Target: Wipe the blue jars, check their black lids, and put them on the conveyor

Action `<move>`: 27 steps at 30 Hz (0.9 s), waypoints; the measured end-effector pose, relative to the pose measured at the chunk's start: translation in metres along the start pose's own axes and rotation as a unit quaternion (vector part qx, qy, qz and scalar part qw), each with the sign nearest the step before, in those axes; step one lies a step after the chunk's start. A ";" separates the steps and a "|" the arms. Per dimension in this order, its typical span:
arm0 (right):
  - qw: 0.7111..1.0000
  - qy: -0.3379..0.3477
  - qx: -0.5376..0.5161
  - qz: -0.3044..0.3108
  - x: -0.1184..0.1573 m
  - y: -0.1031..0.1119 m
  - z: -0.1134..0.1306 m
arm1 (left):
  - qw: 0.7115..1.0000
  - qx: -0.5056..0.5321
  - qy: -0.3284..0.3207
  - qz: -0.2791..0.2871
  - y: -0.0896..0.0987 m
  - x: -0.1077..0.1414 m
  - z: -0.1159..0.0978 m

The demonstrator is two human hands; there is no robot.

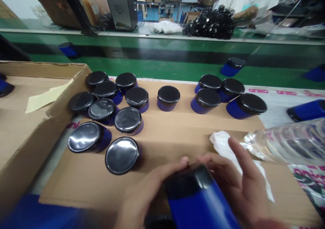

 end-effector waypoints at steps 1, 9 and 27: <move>1.000 0.000 0.018 -0.014 -0.001 0.002 0.003 | 0.999 0.036 0.033 -0.012 0.001 0.000 0.006; 0.999 -0.040 -0.006 0.001 -0.004 -0.010 0.013 | 0.962 0.220 0.156 0.032 -0.014 -0.019 0.015; 0.995 -0.084 0.011 0.053 0.001 -0.011 0.012 | 0.950 0.263 0.167 -0.017 -0.018 -0.021 0.008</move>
Point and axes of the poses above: each hand's wrist, its own x-axis away from the middle knuckle, its own y-axis out of the back of the hand, z = x × y, the point moved 3 cm from there along -x, towards the middle knuckle, and after that the axes turned 1 degree about y, right-handed, at the moved point
